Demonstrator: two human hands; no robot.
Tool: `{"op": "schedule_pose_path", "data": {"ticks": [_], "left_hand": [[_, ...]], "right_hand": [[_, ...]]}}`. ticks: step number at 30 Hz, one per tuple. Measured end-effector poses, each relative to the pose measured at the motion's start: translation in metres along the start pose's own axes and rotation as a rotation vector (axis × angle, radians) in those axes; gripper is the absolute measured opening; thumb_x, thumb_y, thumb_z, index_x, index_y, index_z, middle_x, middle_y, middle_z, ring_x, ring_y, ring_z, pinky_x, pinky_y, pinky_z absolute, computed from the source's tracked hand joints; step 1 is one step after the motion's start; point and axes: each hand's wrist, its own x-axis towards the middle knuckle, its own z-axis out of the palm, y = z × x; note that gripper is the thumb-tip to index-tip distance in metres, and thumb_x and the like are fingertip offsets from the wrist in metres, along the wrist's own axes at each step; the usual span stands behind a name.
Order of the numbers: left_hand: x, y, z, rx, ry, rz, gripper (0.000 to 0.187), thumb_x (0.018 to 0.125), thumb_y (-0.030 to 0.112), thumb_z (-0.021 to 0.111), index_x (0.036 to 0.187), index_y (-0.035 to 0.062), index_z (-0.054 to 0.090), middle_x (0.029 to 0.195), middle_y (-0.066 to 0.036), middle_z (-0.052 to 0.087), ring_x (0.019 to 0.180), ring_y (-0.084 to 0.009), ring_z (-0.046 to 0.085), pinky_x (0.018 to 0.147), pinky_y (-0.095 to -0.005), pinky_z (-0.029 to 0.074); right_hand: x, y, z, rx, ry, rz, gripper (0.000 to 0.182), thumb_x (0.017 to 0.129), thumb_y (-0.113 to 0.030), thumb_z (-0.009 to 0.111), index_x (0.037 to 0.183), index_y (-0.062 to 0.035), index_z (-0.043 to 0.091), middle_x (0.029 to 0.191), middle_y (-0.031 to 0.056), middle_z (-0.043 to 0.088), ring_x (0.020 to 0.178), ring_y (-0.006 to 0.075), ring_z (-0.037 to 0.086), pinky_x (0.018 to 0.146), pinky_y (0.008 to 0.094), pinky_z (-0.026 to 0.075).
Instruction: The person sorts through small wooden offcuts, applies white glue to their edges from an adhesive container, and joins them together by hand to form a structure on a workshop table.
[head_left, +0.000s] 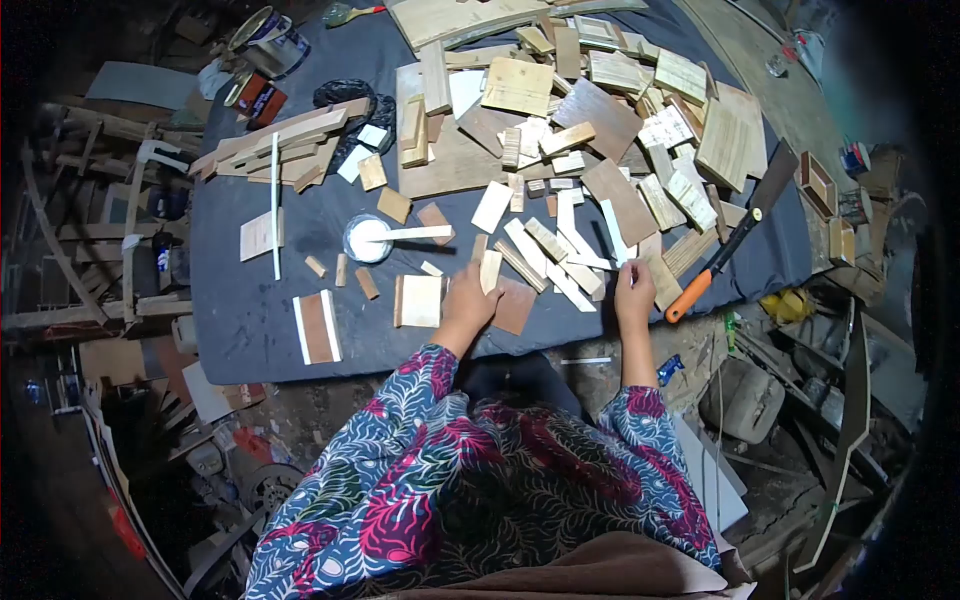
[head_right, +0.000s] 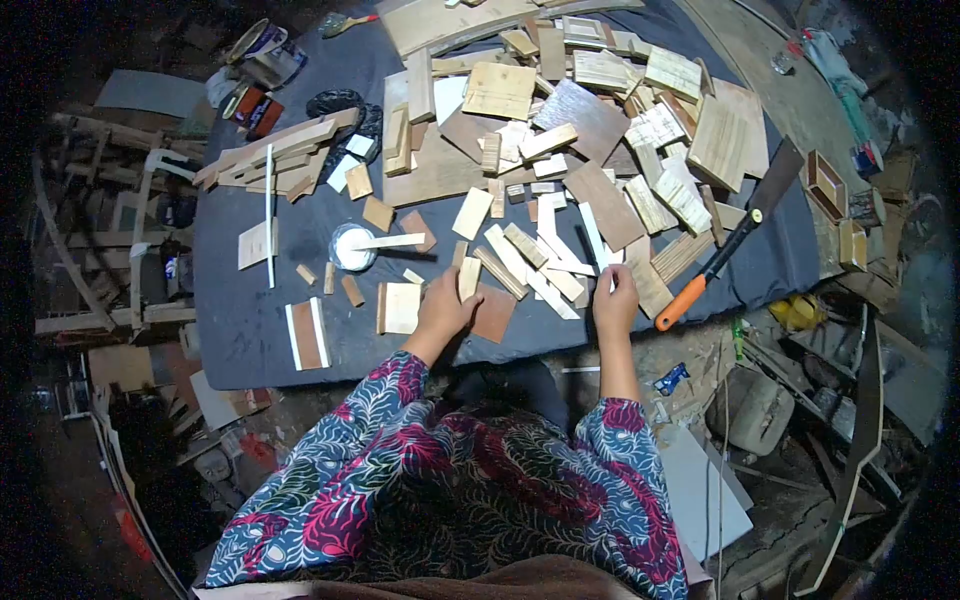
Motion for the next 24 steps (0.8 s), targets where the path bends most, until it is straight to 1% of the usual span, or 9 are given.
{"op": "schedule_pose_path", "data": {"ticks": [2,4,7,8,10,14,18,21,24], "left_hand": [[0.002,0.013,-0.007,0.073,-0.141,-0.095,0.074,0.066,0.03,0.07,0.125,0.006,0.032,0.104,-0.024,0.047,0.095,-0.0406,0.05,0.078,-0.0427,0.044],[0.003,0.011,-0.005,0.097,-0.152,-0.092,0.075,0.066,0.028,0.071,0.126,0.0062,0.031,0.105,-0.024,0.047,0.095,-0.0405,0.05,0.078,-0.0427,0.044],[0.004,0.008,-0.004,0.101,-0.154,-0.089,0.074,0.066,0.022,0.07,0.126,0.0063,0.031,0.106,-0.023,0.045,0.096,-0.0403,0.049,0.079,-0.0425,0.044],[0.003,0.007,-0.004,0.077,-0.146,-0.098,0.072,0.066,0.019,0.07,0.126,0.006,0.033,0.107,-0.023,0.045,0.096,-0.0403,0.049,0.081,-0.0422,0.043],[0.0,-0.004,-0.001,0.033,-0.103,-0.038,0.069,0.066,0.018,0.069,0.124,0.0056,0.035,0.107,-0.023,0.045,0.098,-0.04,0.048,0.083,-0.042,0.042],[-0.004,-0.014,0.003,-0.084,-0.055,0.059,0.056,0.067,0.013,0.066,0.118,0.0049,0.042,0.108,-0.02,0.045,0.101,-0.0388,0.046,0.085,-0.0414,0.04],[-0.004,-0.01,0.008,-0.193,-0.046,0.165,0.051,0.069,0.009,0.061,0.116,0.0037,0.042,0.11,-0.021,0.045,0.099,-0.0405,0.047,0.084,-0.0415,0.042],[-0.009,-0.003,0.01,-0.273,-0.056,0.188,0.05,0.07,0.008,0.058,0.116,0.0018,0.041,0.111,-0.022,0.044,0.099,-0.0421,0.046,0.084,-0.0422,0.041],[-0.011,0.001,0.01,-0.313,-0.053,0.175,0.05,0.07,0.01,0.06,0.115,-0.0016,0.041,0.109,-0.024,0.045,0.1,-0.0417,0.044,0.088,-0.0414,0.038]], "right_hand": [[-0.008,0.008,-0.006,-0.073,-0.055,-0.019,0.021,0.076,-0.021,0.059,0.083,-0.001,0.056,0.079,0.017,0.059,0.075,0.034,0.056,0.069,0.0377,0.044],[-0.014,-0.001,-0.001,-0.169,-0.161,-0.129,0.028,0.069,-0.023,0.068,0.083,-0.0025,0.055,0.083,0.015,0.057,0.078,0.0332,0.056,0.069,0.0379,0.044],[-0.01,-0.017,0.016,-0.3,-0.305,-0.38,0.035,0.064,-0.022,0.068,0.091,-0.0058,0.052,0.091,0.0139,0.056,0.083,0.0335,0.055,0.07,0.0402,0.044],[-0.004,-0.018,0.019,-0.306,-0.302,-0.376,0.035,0.064,-0.022,0.068,0.091,-0.0058,0.052,0.091,0.0139,0.056,0.083,0.0335,0.055,0.07,0.0402,0.044],[0.005,-0.022,0.025,-0.356,-0.391,-0.146,0.035,0.064,-0.021,0.068,0.091,-0.0067,0.051,0.089,0.0132,0.057,0.083,0.0336,0.055,0.07,0.041,0.045],[0.024,0.008,0.012,-0.133,-0.187,0.003,0.029,0.062,-0.019,0.066,0.084,-0.0011,0.062,0.074,0.0177,0.062,0.07,0.0296,0.061,0.066,0.0334,0.047],[0.035,0.034,0.002,0.092,-0.125,0.09,0.021,0.076,-0.016,0.061,0.083,0.0033,0.061,0.066,0.0113,0.061,0.062,0.018,0.059,0.058,0.0321,0.046],[0.036,0.04,0.0,0.142,-0.09,0.189,0.02,0.075,-0.015,0.062,0.082,0.0035,0.061,0.064,0.0102,0.061,0.06,0.0181,0.058,0.057,0.0317,0.046],[0.038,0.023,0.003,-0.021,-0.072,0.253,0.03,0.071,-0.025,0.067,0.079,0.0031,0.062,0.066,0.0147,0.062,0.062,0.0243,0.061,0.06,0.0333,0.047]]}}
